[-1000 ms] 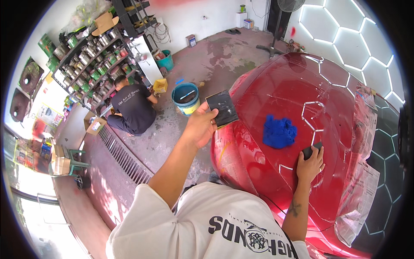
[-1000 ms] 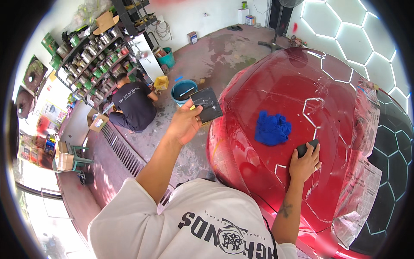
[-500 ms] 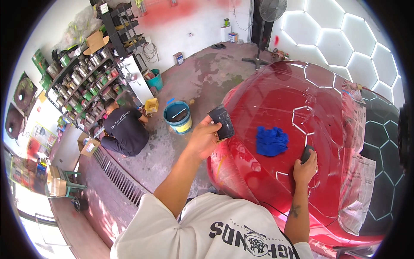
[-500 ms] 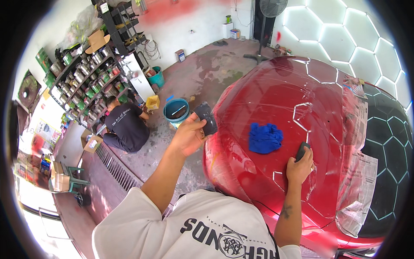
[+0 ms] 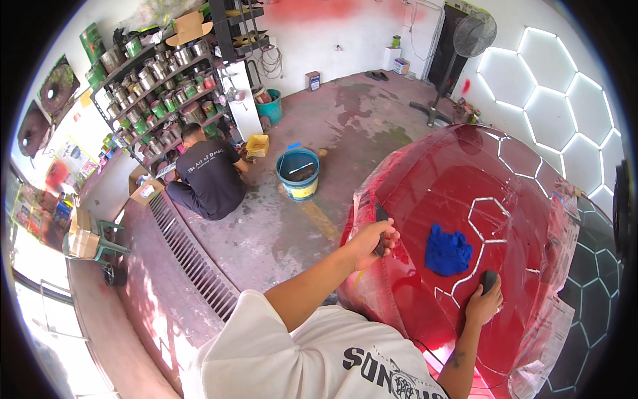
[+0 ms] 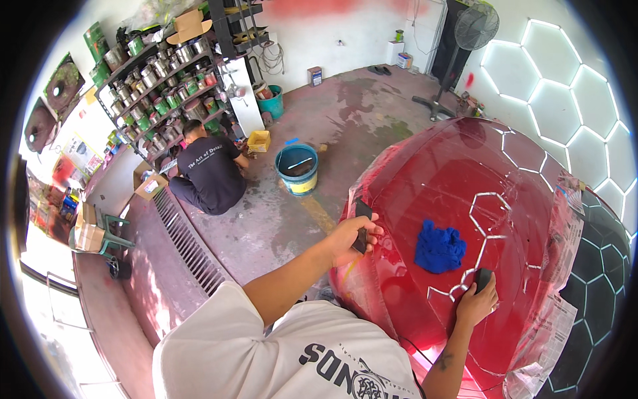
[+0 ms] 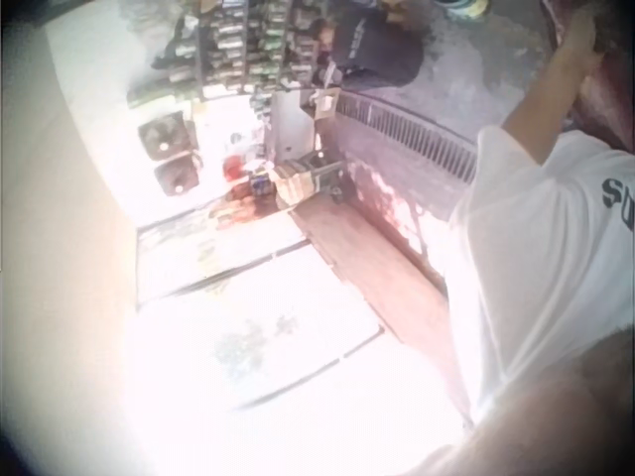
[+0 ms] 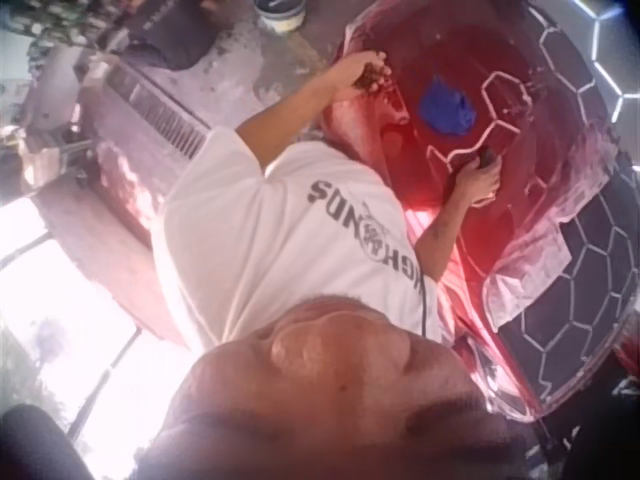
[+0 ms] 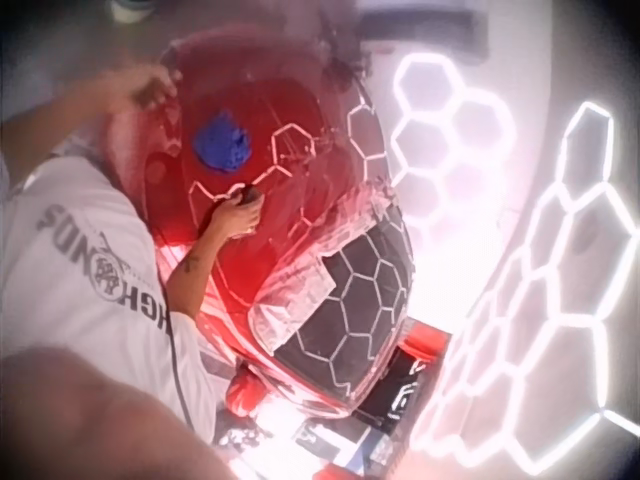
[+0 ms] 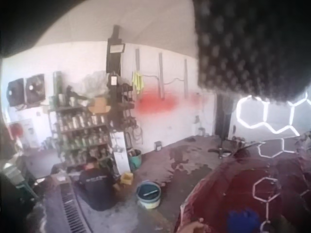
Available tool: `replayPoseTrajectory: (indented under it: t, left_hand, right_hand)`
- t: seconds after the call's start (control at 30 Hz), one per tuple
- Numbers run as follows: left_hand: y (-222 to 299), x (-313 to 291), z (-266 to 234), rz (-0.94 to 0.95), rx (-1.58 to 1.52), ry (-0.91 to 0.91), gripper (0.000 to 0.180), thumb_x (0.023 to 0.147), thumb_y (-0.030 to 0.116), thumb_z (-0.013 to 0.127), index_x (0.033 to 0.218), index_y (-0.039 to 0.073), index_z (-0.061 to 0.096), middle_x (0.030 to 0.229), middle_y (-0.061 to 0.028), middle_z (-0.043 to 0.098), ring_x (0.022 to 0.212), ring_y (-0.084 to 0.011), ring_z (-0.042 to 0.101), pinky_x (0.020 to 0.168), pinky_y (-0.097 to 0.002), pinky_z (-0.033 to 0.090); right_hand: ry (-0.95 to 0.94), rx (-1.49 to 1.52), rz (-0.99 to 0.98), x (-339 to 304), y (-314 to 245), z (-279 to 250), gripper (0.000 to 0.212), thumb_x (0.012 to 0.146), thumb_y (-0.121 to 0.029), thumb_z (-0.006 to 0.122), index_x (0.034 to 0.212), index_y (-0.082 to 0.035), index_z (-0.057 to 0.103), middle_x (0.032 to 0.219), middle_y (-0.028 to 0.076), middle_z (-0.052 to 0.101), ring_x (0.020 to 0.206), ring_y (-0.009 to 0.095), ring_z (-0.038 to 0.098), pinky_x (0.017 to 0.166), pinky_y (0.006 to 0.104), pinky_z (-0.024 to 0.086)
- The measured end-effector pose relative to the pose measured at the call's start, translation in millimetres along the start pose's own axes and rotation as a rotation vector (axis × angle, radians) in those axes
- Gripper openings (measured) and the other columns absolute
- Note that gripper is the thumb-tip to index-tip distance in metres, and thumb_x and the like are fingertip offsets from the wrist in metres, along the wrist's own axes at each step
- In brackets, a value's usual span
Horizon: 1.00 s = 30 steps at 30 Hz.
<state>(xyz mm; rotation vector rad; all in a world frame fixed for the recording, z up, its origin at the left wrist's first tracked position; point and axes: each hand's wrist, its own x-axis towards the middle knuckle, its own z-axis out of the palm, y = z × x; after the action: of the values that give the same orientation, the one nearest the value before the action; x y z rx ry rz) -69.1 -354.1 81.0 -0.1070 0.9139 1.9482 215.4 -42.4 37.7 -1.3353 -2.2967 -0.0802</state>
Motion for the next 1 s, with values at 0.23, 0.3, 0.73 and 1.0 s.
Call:
replayPoseTrajectory:
  t: [0.23, 0.3, 0.73, 1.0]
  left_hand:
    - [-26.1, 48.5, -8.0, 0.444, 0.737, 0.055, 0.026, 0.110, 0.022, 0.062, 0.131, 0.007, 0.068, 0.099, -0.0042, 0.068, 0.083, -0.0147, 0.065, 0.073, -0.0381, 0.055]
    - [-28.7, 58.4, -12.4, 0.306, 0.552, 0.048, 0.031, 0.109, 0.016, 0.061, 0.138, 0.005, 0.059, 0.107, -0.0108, 0.073, 0.085, -0.0187, 0.073, 0.074, -0.0373, 0.061]
    - [-67.9, 80.4, 52.3, -0.010, 0.531, -0.284, 0.024, 0.111, 0.012, 0.072, 0.133, 0.004, 0.074, 0.122, -0.0060, 0.078, 0.099, -0.0175, 0.078, 0.085, -0.0384, 0.068]
    - [-82.3, 80.5, 130.4, -0.265, 0.265, -0.469, 0.039, 0.116, 0.016, 0.049, 0.151, 0.004, 0.063, 0.141, -0.0114, 0.072, 0.128, -0.0282, 0.071, 0.113, -0.0554, 0.058]
  right_hand:
    - [0.247, 0.634, -0.014, 0.1, 6.6, -2.1, 0.053, 0.117, -0.022, 0.058, 0.167, -0.004, 0.047, 0.154, 0.024, 0.062, 0.127, 0.038, 0.069, 0.109, 0.0482, 0.053]
    - [0.299, 0.782, 0.034, -4.4, 6.3, -10.0, 0.051, 0.118, -0.019, 0.055, 0.166, -0.004, 0.047, 0.148, 0.019, 0.064, 0.116, 0.030, 0.072, 0.098, 0.0417, 0.058]
    - [0.007, 0.937, 0.075, -48.0, -68.1, -91.2, 0.061, 0.107, -0.019, 0.077, 0.160, -0.001, 0.053, 0.136, 0.019, 0.070, 0.123, 0.029, 0.069, 0.108, 0.0422, 0.054]
    - [0.115, 0.753, 0.022, -56.6, -63.7, -123.3, 0.067, 0.089, -0.011, 0.093, 0.150, -0.002, 0.066, 0.140, 0.023, 0.069, 0.125, 0.040, 0.069, 0.110, 0.0474, 0.056]
